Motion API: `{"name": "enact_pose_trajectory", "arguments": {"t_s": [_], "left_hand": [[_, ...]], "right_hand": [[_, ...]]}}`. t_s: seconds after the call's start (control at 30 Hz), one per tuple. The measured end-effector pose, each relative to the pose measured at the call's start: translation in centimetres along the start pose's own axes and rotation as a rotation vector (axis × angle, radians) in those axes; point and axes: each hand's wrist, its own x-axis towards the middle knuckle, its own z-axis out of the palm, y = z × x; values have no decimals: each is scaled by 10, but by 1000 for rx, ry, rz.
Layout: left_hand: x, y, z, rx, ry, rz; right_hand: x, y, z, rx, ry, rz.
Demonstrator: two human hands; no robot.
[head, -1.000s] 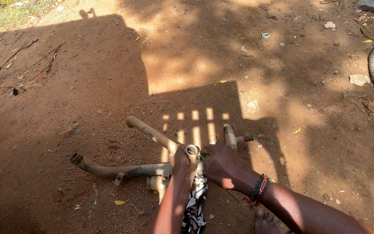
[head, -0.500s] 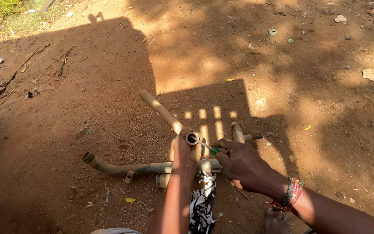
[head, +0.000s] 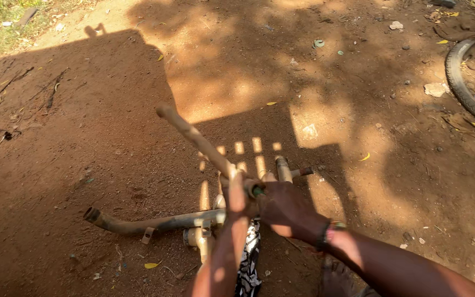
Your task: The person prys and scrapes the openings of a metal exhaust pipe assembly using a screwdriver while sitting on the ground next to a truck.
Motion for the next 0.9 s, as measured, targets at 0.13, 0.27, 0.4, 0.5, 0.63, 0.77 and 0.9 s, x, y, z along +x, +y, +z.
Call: {"name": "enact_pose_trajectory", "arguments": {"t_s": [0.13,0.27,0.4,0.5,0.63,0.77,0.9], "left_hand": [[20,28,53,792,810,-310],[33,56,60,570,931,-288],[25,47,20,224,711,-196],[24,43,-1,184,657,-207],[22,44,5,203,723,-273],[20,47,10,343,540,-98],[22,51,20,515,491,-118]], "right_hand": [[-1,-8,1,42,-21,93],[-12,-10,-14,65,-26,134],[-19,-12,-14,215,140,-65],[-29,-17,-13,298,72,-11],[-21,-15,-16,168,149,-152],[-10,-8,-11,228,35,81],[11,9,1,223,3,130]]}}
